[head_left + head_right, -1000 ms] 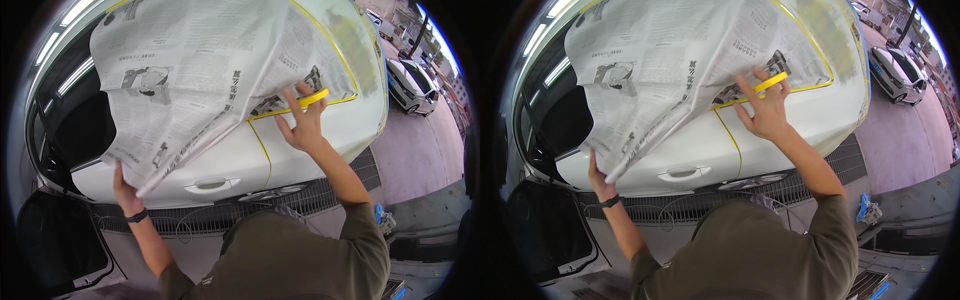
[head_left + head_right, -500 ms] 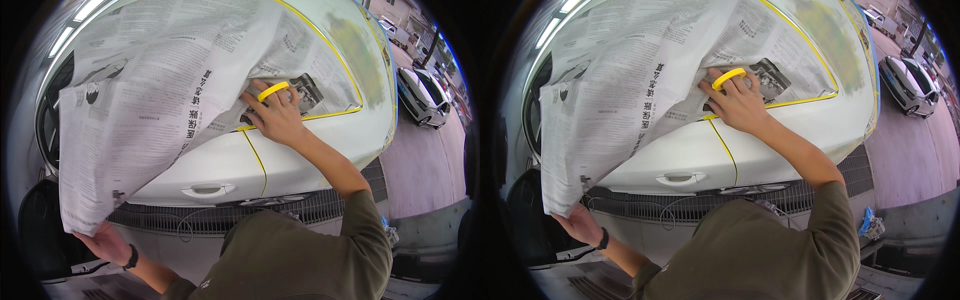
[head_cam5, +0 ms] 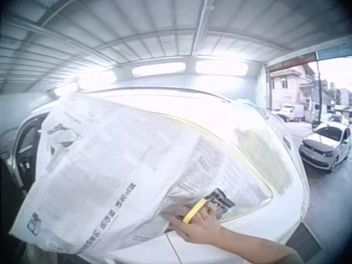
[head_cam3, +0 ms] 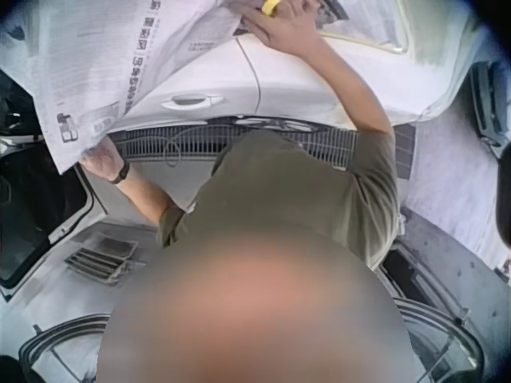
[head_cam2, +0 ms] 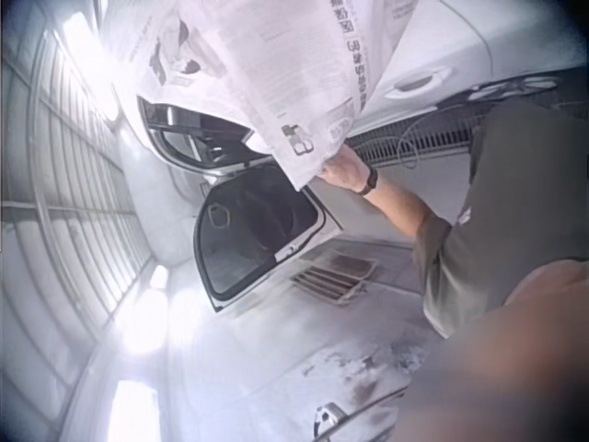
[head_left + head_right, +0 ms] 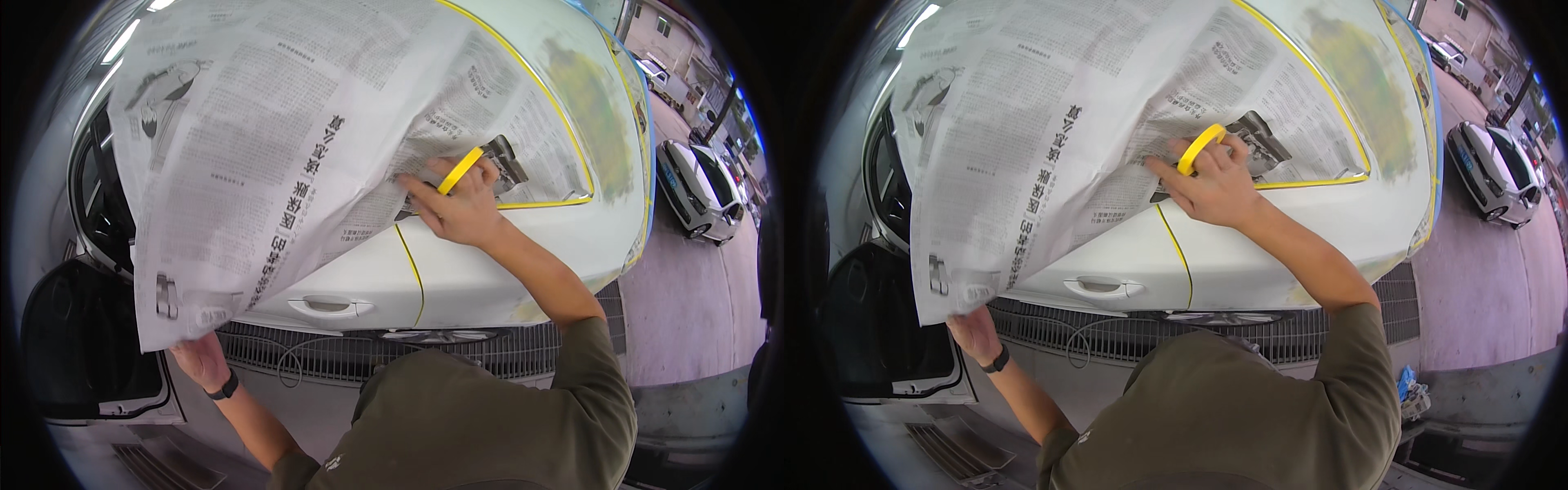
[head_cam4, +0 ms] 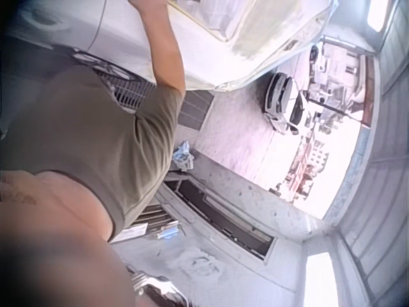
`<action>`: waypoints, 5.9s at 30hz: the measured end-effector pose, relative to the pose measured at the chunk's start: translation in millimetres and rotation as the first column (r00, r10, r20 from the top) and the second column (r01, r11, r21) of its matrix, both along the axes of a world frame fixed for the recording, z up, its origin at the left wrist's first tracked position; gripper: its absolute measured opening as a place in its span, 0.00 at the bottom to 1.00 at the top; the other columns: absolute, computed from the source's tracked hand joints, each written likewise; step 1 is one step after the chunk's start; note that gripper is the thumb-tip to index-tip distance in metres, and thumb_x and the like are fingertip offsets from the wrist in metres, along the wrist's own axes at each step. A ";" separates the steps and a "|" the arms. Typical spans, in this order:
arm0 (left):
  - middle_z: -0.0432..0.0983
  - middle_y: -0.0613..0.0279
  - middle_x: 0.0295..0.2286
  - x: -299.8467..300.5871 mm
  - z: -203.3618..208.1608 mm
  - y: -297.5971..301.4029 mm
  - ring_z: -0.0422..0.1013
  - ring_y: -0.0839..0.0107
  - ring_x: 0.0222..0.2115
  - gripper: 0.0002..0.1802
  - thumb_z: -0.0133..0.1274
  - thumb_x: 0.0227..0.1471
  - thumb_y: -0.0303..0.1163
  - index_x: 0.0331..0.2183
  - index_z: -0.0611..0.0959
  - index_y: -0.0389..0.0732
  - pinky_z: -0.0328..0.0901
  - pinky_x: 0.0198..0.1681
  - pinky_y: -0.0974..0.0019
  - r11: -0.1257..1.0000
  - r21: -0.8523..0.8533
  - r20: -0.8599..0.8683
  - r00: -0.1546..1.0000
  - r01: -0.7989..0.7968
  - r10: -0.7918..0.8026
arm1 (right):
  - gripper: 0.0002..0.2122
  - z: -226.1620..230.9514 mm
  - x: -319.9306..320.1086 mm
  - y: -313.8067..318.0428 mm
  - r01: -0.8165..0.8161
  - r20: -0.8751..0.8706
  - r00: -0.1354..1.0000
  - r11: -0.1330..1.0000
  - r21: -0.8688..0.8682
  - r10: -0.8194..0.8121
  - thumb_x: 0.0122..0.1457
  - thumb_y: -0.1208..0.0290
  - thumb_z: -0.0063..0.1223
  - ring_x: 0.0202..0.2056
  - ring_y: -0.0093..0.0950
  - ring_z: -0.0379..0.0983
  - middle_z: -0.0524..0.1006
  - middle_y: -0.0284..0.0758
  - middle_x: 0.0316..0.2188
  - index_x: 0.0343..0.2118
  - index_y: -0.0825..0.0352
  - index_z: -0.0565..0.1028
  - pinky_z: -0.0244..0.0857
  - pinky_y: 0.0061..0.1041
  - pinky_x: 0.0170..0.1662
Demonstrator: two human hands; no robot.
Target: The person applies yellow masking tape around the edges of a white car door and then covers the door with newspaper, securing it with additional tape. The goal is to protect the door from paint overspray during a painting process.
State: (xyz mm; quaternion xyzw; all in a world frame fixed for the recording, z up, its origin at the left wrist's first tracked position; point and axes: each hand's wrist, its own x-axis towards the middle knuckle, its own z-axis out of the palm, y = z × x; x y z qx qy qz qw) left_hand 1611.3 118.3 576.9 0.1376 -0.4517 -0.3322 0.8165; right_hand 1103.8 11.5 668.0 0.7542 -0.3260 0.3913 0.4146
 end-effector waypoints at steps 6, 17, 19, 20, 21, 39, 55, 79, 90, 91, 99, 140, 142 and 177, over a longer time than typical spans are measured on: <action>0.74 0.59 0.50 -36.2 -28.3 -2.2 0.68 0.69 0.49 0.21 0.57 0.66 0.35 0.54 0.76 0.32 0.61 0.55 0.61 0.958 0.252 0.195 0.977 -0.139 0.090 | 0.17 -2.2 9.9 -15.3 0.114 0.095 0.987 0.982 0.151 -0.130 0.55 0.53 0.67 0.54 0.39 0.62 0.70 0.39 0.54 0.48 0.46 0.82 0.45 0.44 0.58; 0.76 0.69 0.30 -70.3 -100.9 -91.6 0.66 0.83 0.34 0.14 0.54 0.68 0.31 0.27 0.77 0.39 0.61 0.42 0.74 0.775 0.632 0.097 0.992 0.002 -0.082 | 0.17 61.9 1.8 -26.0 0.021 -0.167 0.986 0.997 0.074 -0.008 0.59 0.72 0.56 0.49 0.25 0.69 0.74 0.22 0.49 0.49 0.46 0.81 0.53 0.43 0.62; 0.76 0.64 0.36 -76.4 -93.5 -86.4 0.67 0.78 0.38 0.11 0.59 0.65 0.32 0.32 0.78 0.38 0.62 0.46 0.70 0.765 0.592 0.148 0.967 -0.254 0.207 | 0.14 72.6 1.3 -27.1 0.033 -0.321 0.947 0.990 0.136 0.013 0.58 0.71 0.57 0.50 0.25 0.70 0.75 0.23 0.49 0.47 0.48 0.82 0.57 0.41 0.60; 0.76 0.62 0.39 -81.7 -85.3 -81.9 0.68 0.75 0.40 0.10 0.62 0.63 0.33 0.34 0.78 0.38 0.63 0.47 0.68 0.705 0.596 0.181 0.920 -0.384 0.347 | 0.13 76.1 0.5 -26.7 -0.013 -0.322 0.945 0.991 0.135 0.056 0.57 0.70 0.57 0.50 0.25 0.71 0.75 0.23 0.48 0.44 0.49 0.82 0.58 0.40 0.60; 0.74 0.61 0.42 -89.7 -75.0 -78.0 0.68 0.72 0.41 0.12 0.64 0.60 0.34 0.37 0.78 0.38 0.62 0.50 0.64 0.648 0.348 0.316 0.735 -0.678 0.599 | 0.11 79.4 0.4 -27.1 -0.032 -0.342 0.937 0.989 0.143 0.079 0.57 0.70 0.57 0.50 0.25 0.71 0.75 0.24 0.47 0.42 0.50 0.83 0.60 0.39 0.59; 0.70 0.65 0.29 -183.2 13.9 -124.9 0.73 0.66 0.28 0.46 0.54 0.53 0.24 0.71 0.63 0.59 0.74 0.28 0.62 0.792 -0.564 0.792 -0.426 -0.236 0.437 | 0.05 56.3 -12.6 -54.7 -0.068 -0.528 0.841 0.990 0.120 0.122 0.55 0.67 0.58 0.48 0.27 0.71 0.76 0.26 0.41 0.33 0.54 0.84 0.64 0.43 0.59; 0.64 0.64 0.66 -182.3 236.6 -188.1 0.57 0.55 0.68 0.33 0.58 0.59 0.46 0.66 0.74 0.59 0.50 0.71 0.43 0.478 -0.874 0.480 -0.294 -0.083 0.827 | 0.08 15.3 -1.3 -35.6 0.005 -0.355 0.931 0.971 0.239 0.082 0.53 0.69 0.58 0.55 0.32 0.71 0.77 0.31 0.46 0.35 0.62 0.83 0.60 0.49 0.65; 0.81 0.64 0.49 -296.0 220.3 -217.4 0.66 0.62 0.63 0.15 0.56 0.49 0.24 0.41 0.87 0.41 0.56 0.73 0.55 0.329 -0.440 0.505 -0.073 0.835 0.860 | 0.10 -87.8 176.0 57.5 -0.312 0.751 0.557 0.749 0.585 -0.355 0.55 0.66 0.68 0.57 0.39 0.62 0.70 0.42 0.49 0.32 0.68 0.82 0.46 0.43 0.59; 0.84 0.61 0.42 -350.4 281.6 -193.7 0.72 0.62 0.56 0.13 0.55 0.48 0.22 0.37 0.88 0.39 0.55 0.73 0.54 0.316 -0.235 0.344 -0.225 0.919 0.912 | 0.10 -98.6 198.9 85.9 -0.636 0.933 0.360 0.730 0.250 -0.006 0.50 0.71 0.70 0.54 0.39 0.66 0.71 0.39 0.53 0.31 0.59 0.76 0.47 0.46 0.59; 0.84 0.61 0.41 -356.3 283.5 -194.0 0.73 0.62 0.55 0.14 0.54 0.48 0.23 0.37 0.88 0.39 0.56 0.73 0.55 0.264 -0.243 0.305 -0.185 0.933 0.934 | 0.10 -100.5 203.4 86.4 -0.635 0.939 0.344 0.734 0.242 -0.013 0.50 0.71 0.70 0.54 0.38 0.66 0.71 0.39 0.53 0.31 0.59 0.76 0.47 0.46 0.59; 0.82 0.61 0.33 -365.7 277.6 -197.6 0.73 0.60 0.50 0.06 0.55 0.45 0.24 0.26 0.86 0.39 0.66 0.62 0.61 0.073 -0.246 0.140 -0.039 0.967 0.989 | 0.10 -110.4 243.8 83.2 -0.436 0.942 0.334 0.879 0.191 -0.039 0.46 0.74 0.69 0.53 0.37 0.66 0.71 0.39 0.50 0.29 0.59 0.76 0.47 0.46 0.57; 0.82 0.54 0.45 89.3 88.8 -221.0 0.77 0.71 0.41 0.18 0.59 0.63 0.34 0.49 0.83 0.30 0.70 0.46 0.66 0.874 0.272 0.315 0.821 0.403 -0.476 | 0.23 -42.4 134.4 58.7 0.025 0.790 0.595 0.985 0.169 -0.150 0.56 0.82 0.56 0.50 0.40 0.70 0.69 0.45 0.50 0.57 0.64 0.79 0.65 0.34 0.56; 0.82 0.53 0.45 71.3 52.5 -213.4 0.77 0.71 0.40 0.18 0.59 0.63 0.34 0.49 0.83 0.31 0.70 0.46 0.66 0.843 0.418 0.332 0.807 0.339 -0.489 | 0.23 -29.4 111.7 42.3 0.219 0.709 0.652 0.962 0.162 -0.267 0.60 0.73 0.58 0.51 0.41 0.68 0.70 0.45 0.48 0.60 0.61 0.76 0.62 0.39 0.56; 0.83 0.53 0.40 73.7 14.6 -249.9 0.78 0.70 0.32 0.23 0.49 0.68 0.45 0.47 0.85 0.35 0.73 0.37 0.66 0.626 0.780 0.591 0.315 0.011 -0.742 | 0.27 -95.7 154.3 0.4 0.352 0.568 0.591 0.816 0.458 -0.573 0.62 0.53 0.56 0.68 0.41 0.54 0.61 0.44 0.65 0.61 0.62 0.71 0.41 0.51 0.69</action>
